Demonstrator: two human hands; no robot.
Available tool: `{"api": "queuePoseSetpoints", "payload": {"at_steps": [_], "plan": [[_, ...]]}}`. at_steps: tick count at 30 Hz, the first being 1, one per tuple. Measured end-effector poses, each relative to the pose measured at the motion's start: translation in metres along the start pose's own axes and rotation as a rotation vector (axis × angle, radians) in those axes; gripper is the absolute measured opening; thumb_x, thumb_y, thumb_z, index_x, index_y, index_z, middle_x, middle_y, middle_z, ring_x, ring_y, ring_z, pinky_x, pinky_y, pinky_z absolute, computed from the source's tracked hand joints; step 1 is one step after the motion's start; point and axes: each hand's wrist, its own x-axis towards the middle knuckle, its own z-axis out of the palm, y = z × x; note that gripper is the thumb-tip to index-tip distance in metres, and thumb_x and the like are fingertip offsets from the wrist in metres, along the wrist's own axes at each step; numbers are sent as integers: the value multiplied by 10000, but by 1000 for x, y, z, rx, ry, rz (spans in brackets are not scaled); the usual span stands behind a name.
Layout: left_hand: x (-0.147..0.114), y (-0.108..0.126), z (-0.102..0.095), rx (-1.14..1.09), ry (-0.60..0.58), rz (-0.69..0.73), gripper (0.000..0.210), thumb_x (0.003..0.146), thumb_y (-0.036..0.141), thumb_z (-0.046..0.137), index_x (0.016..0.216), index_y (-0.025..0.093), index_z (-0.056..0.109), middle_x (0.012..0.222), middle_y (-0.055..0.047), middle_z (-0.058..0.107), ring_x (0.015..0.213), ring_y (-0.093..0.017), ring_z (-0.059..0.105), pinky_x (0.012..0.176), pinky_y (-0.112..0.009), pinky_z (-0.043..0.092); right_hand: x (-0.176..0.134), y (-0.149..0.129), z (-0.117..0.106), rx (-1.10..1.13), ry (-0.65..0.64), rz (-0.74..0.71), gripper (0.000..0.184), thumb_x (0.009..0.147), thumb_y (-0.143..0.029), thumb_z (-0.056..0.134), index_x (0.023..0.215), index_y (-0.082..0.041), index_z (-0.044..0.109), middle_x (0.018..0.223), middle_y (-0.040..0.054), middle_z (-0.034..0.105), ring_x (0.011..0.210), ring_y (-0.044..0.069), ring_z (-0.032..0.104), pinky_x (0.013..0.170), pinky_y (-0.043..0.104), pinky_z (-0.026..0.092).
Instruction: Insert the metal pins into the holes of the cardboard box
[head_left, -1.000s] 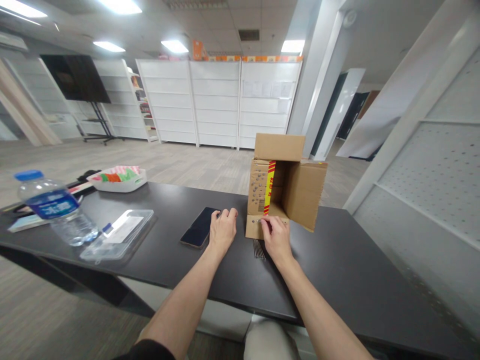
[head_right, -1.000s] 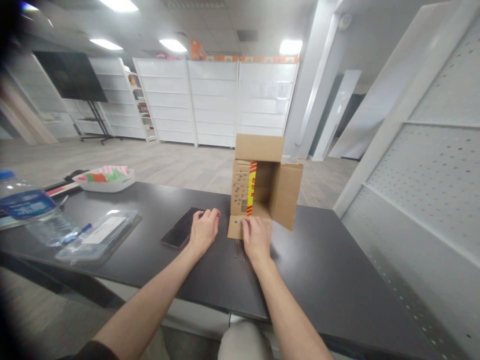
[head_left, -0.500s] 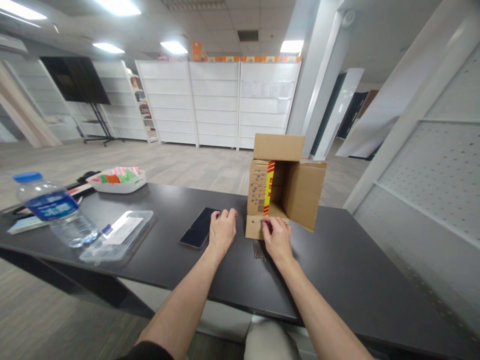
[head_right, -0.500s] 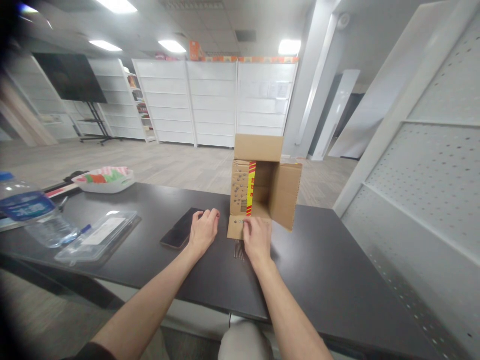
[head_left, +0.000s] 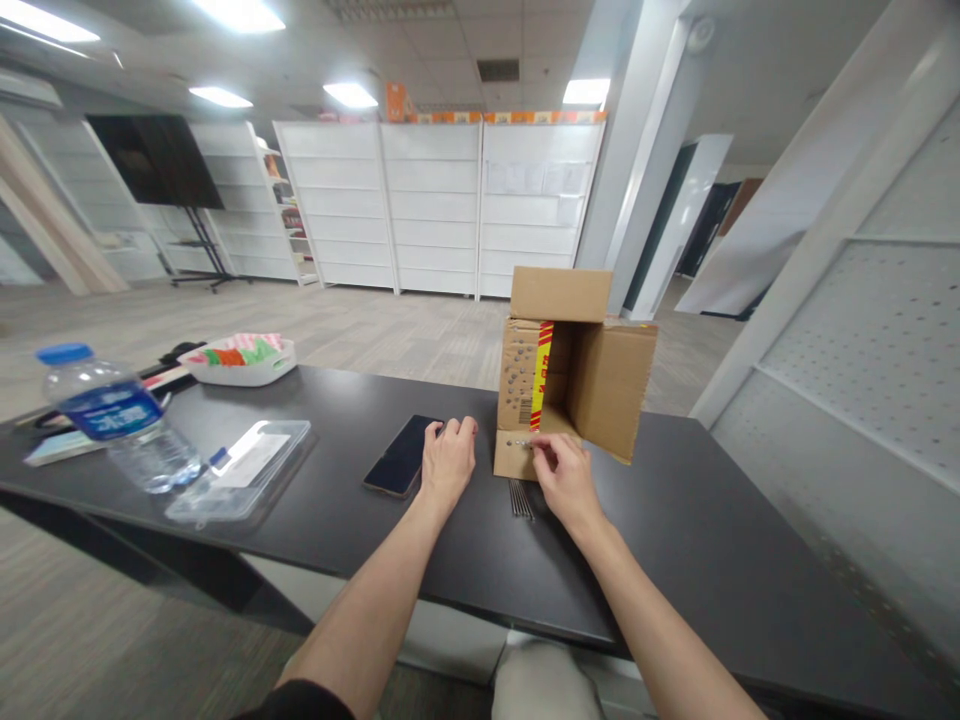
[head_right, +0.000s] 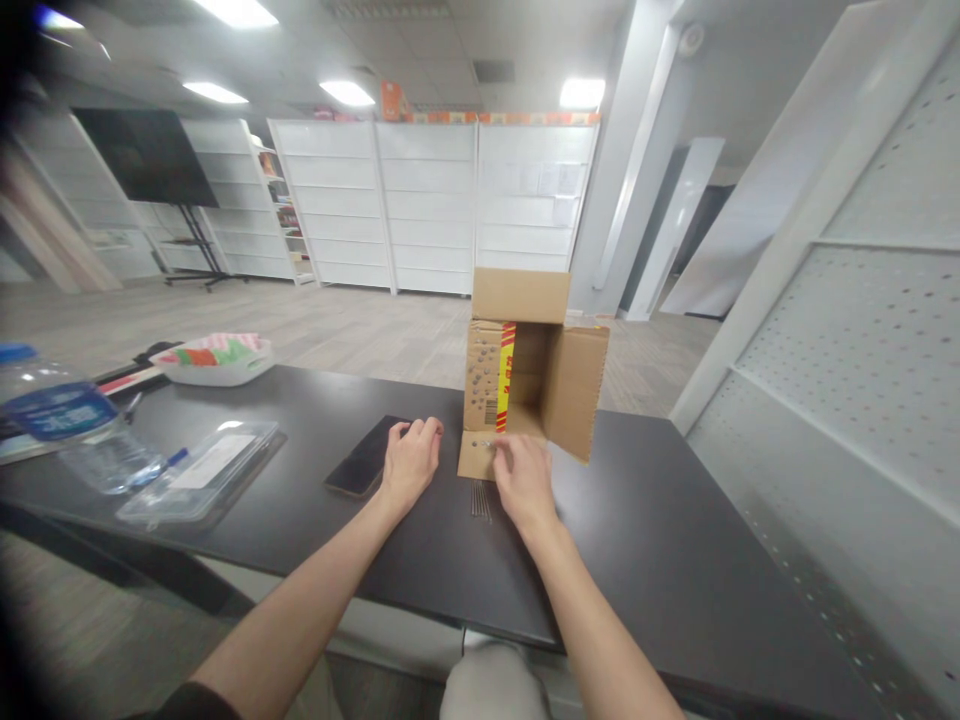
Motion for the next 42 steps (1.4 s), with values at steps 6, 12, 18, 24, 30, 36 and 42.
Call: {"api": "queuePoseSetpoints", "payload": {"at_steps": [6, 12, 18, 24, 30, 36, 42], "plan": [[0, 0, 1, 3, 8, 5, 237, 962, 169, 388, 1005, 223, 615, 906, -53, 667, 893, -196, 616, 999, -397, 332, -1, -5, -9, -3, -142, -106, 142, 900, -206, 496, 928, -224, 634, 958, 51, 689, 954, 246, 614, 847, 391, 386], [-1, 0, 1, -8, 4, 9, 238, 968, 175, 383, 1015, 225, 611, 903, -51, 666, 901, -195, 616, 999, -393, 331, -10, -17, -26, 9, -302, -260, 145, 870, -177, 531, 972, -224, 623, 1030, 63, 675, 1018, 249, 584, 927, 417, 391], [-1, -2, 4, -7, 24, 14, 223, 968, 180, 390, 1007, 227, 604, 901, -44, 662, 879, -191, 619, 998, -393, 329, -17, -18, -31, -26, -387, -340, 226, 848, -231, 607, 1072, -213, 629, 1148, 81, 666, 1076, 261, 573, 962, 441, 399], [-1, -1, 3, -5, 26, 11, 225, 963, 174, 393, 1003, 224, 609, 897, -48, 664, 888, -196, 616, 998, -392, 328, -21, -13, -26, -78, -407, -379, 331, 807, -276, 654, 1130, -200, 658, 1279, 124, 621, 1211, 294, 524, 1042, 497, 390], [-2, -2, 4, 3, 27, 18, 228, 969, 187, 388, 1015, 224, 608, 903, -50, 661, 898, -196, 613, 999, -391, 325, -21, -14, -27, -122, -416, -386, 358, 793, -296, 672, 1132, -183, 697, 1361, 138, 583, 1329, 316, 435, 1118, 517, 341], [-2, -2, 5, 2, 26, 18, 232, 967, 183, 384, 1011, 225, 608, 902, -52, 660, 897, -198, 614, 997, -396, 326, -20, -14, -27, -141, -433, -397, 380, 785, -309, 664, 1147, -201, 708, 1386, 120, 571, 1360, 320, 403, 1136, 532, 314], [-2, -1, 3, 0, 23, 13, 237, 967, 182, 379, 1011, 224, 608, 903, -52, 663, 889, -193, 613, 1006, -392, 322, -20, -16, -27, -141, -447, -394, 388, 770, -291, 665, 1145, -196, 705, 1377, 116, 580, 1366, 311, 399, 1141, 526, 302]]}}
